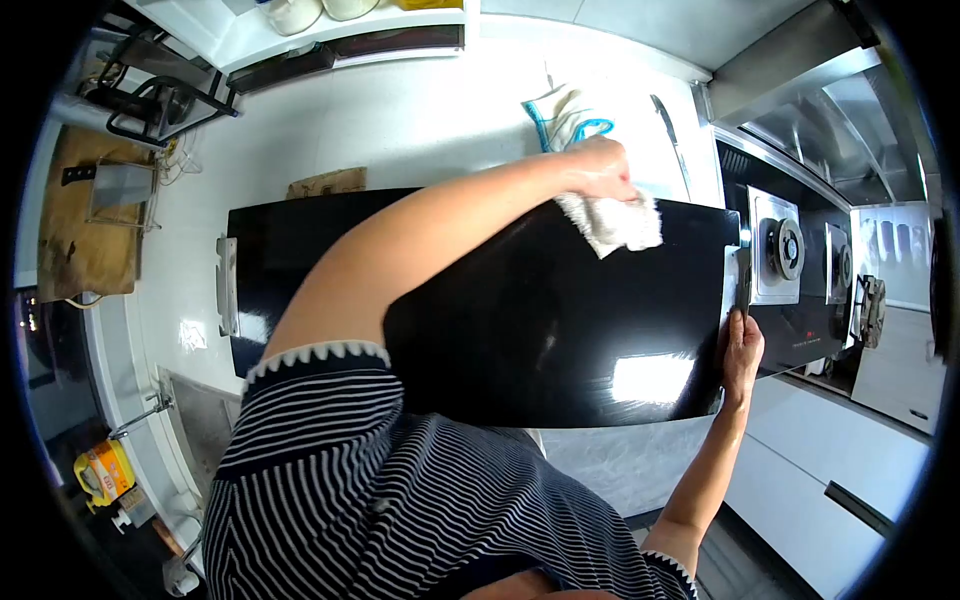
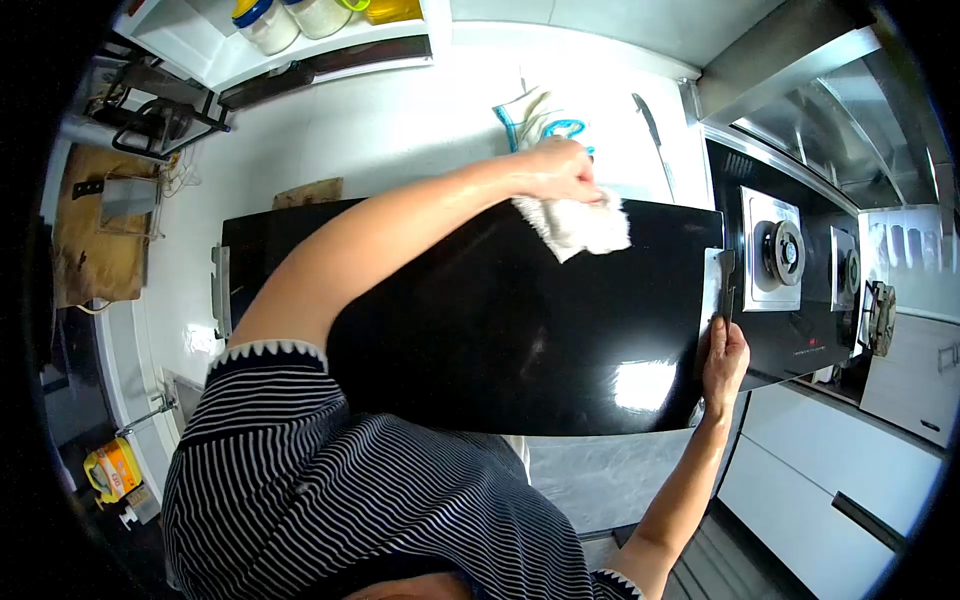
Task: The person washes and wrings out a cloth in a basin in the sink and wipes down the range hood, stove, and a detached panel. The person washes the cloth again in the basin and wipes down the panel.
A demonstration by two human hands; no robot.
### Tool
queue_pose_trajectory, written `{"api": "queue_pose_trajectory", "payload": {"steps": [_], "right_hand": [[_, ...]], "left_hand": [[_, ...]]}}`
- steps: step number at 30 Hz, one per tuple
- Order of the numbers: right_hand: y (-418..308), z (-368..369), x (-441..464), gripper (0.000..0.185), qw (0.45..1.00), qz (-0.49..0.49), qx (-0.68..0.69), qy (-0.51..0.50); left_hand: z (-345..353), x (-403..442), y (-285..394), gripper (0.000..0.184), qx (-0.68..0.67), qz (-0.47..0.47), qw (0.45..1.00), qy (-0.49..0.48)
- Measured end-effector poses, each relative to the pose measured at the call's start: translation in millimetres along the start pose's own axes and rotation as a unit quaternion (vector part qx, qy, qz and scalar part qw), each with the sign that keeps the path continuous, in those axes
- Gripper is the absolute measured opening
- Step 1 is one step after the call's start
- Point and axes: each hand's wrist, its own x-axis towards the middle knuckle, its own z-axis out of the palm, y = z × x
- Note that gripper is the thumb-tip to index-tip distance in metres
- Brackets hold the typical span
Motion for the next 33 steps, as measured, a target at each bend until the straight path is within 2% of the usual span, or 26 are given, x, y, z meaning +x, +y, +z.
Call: {"api": "queue_pose_trajectory", "payload": {"steps": [2,7,8,12,14,19,22,25,28,31,33], "right_hand": [[7.9,-1.2,2.1,0.035,1.000,0.008,0.023,-0.004],[13.5,-1.7,0.2,0.033,0.999,0.023,0.035,-0.014],[13.9,-2.6,-1.5,0.033,0.999,0.027,0.041,-0.014],[17.3,-3.3,-11.7,0.032,0.998,0.039,0.050,-0.004],[27.7,-4.0,-12.2,0.032,0.997,0.035,0.067,-0.010],[31.8,-4.2,-18.3,0.031,0.995,0.061,0.072,-0.015],[39.8,-6.6,-18.8,0.031,0.996,0.058,0.061,-0.013],[33.9,-5.1,-24.1,0.029,0.995,0.069,0.066,-0.014],[46.6,-5.9,-22.7,0.028,0.992,0.073,0.105,-0.019],[48.2,-9.2,-21.4,0.025,0.990,0.073,0.116,-0.017],[46.1,-10.2,-22.2,0.024,0.990,0.075,0.120,-0.023]], "left_hand": [[-5.2,-22.3,-16.0,0.030,-0.003,0.026,1.000,0.002],[-18.1,-63.8,-28.4,0.028,-0.003,-0.039,0.999,-0.030],[-16.4,-70.9,-38.4,0.027,0.041,-0.038,0.997,-0.051],[-29.6,-120.2,-59.8,0.019,-0.081,-0.075,0.994,-0.017],[-49.2,-141.2,-53.8,0.018,-0.048,-0.162,0.981,-0.095],[-76.0,-207.4,-70.9,0.020,-0.058,-0.179,0.981,-0.045],[-91.3,-243.1,-93.7,0.025,-0.063,-0.227,0.971,-0.046],[-104.3,-276.8,-108.4,0.019,-0.086,-0.251,0.964,-0.024],[-126.8,-307.8,-129.5,0.019,-0.067,-0.313,0.946,-0.055],[-128.0,-324.1,-135.1,0.017,-0.136,-0.341,0.930,0.015],[-132.6,-332.8,-137.9,0.014,-0.171,-0.376,0.910,0.017]]}}
